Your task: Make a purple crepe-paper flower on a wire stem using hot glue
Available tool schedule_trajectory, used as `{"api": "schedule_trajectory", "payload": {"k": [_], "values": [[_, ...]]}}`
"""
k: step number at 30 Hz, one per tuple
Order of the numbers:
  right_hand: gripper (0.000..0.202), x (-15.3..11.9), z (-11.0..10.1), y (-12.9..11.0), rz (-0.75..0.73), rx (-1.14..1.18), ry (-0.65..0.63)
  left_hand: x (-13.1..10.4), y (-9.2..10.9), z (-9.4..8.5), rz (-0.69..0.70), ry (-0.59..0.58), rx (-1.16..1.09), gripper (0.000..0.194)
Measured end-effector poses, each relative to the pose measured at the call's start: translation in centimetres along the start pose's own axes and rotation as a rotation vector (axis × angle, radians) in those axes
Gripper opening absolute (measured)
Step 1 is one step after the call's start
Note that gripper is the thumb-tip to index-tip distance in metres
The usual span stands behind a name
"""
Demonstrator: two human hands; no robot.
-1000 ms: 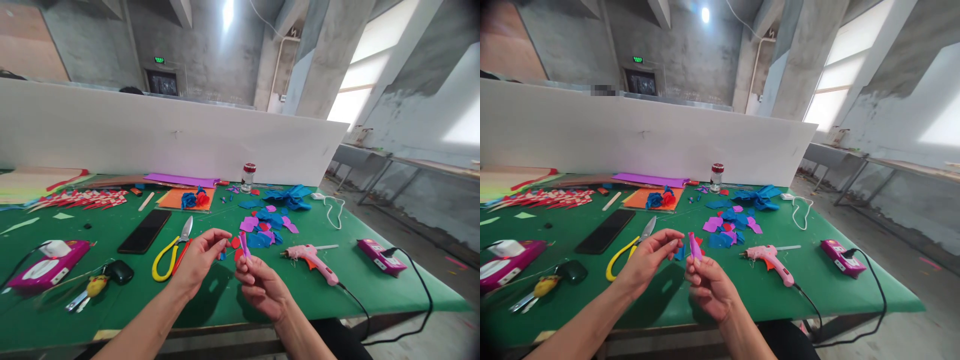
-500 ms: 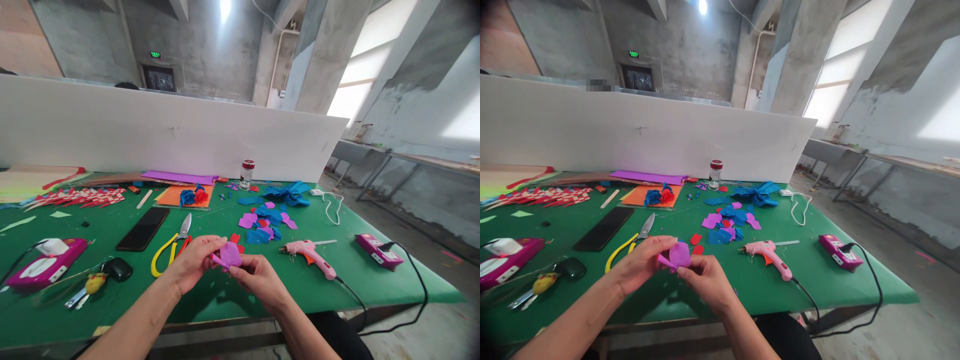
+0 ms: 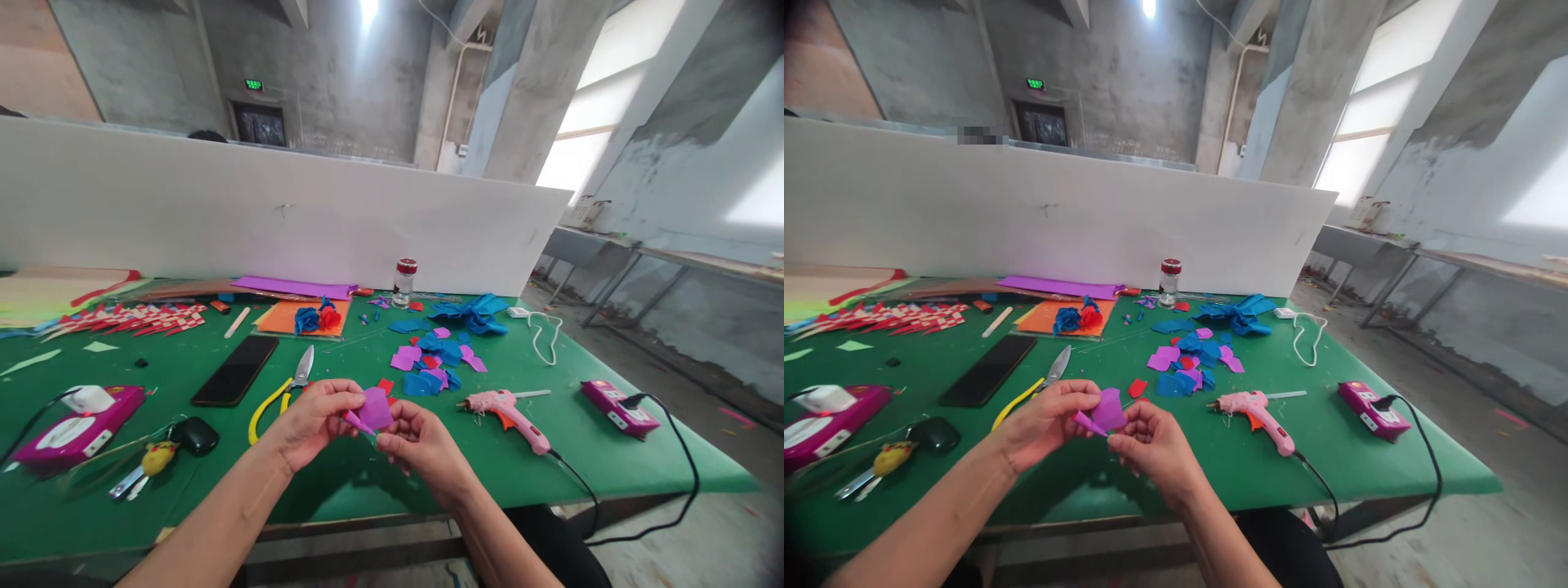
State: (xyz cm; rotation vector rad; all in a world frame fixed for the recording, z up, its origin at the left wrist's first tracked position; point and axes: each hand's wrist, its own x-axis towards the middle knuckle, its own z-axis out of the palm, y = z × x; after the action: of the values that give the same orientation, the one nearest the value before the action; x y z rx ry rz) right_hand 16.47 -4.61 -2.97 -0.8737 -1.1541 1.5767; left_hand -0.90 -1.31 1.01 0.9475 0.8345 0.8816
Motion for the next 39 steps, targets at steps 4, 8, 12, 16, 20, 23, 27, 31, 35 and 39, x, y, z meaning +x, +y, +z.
{"api": "schedule_trajectory", "payload": {"k": [4,8,12,16,20,23,27,31,35,39], "values": [[0.029,0.0,-0.3,0.4,0.001,0.020,-0.022,0.1,0.1,0.1,0.045,0.085,0.016,0.018],[0.026,0.1,-0.5,0.7,-0.023,0.083,-0.010,0.2,0.0,0.3,0.090,0.153,0.038,0.019],[0.027,0.3,-0.4,0.9,0.009,0.137,0.031,0.1,-0.3,0.7,0.135,0.181,0.060,0.023],[0.029,0.3,-0.3,1.0,0.018,0.156,0.051,0.1,-0.6,1.0,0.140,0.186,0.056,0.026],[0.033,0.4,-0.3,1.1,0.031,0.157,0.068,0.1,-0.7,1.0,0.112,0.172,0.062,0.028],[0.035,0.4,-0.3,1.1,0.035,0.142,0.065,0.1,-0.7,0.9,0.103,0.171,0.078,0.029],[0.036,0.3,-0.2,1.1,0.038,0.132,0.056,0.0,-0.5,1.1,0.087,0.151,0.100,0.031],[0.035,0.3,-0.2,1.0,0.044,0.147,0.053,-0.1,-0.3,1.3,0.080,0.125,0.111,0.034],[0.032,0.3,-0.3,1.1,0.028,0.165,0.023,-0.1,-0.2,1.2,0.079,0.109,0.128,0.035],[0.035,0.3,-0.4,1.2,0.004,0.183,0.006,0.0,-0.3,1.0,0.078,0.101,0.137,0.032]]}}
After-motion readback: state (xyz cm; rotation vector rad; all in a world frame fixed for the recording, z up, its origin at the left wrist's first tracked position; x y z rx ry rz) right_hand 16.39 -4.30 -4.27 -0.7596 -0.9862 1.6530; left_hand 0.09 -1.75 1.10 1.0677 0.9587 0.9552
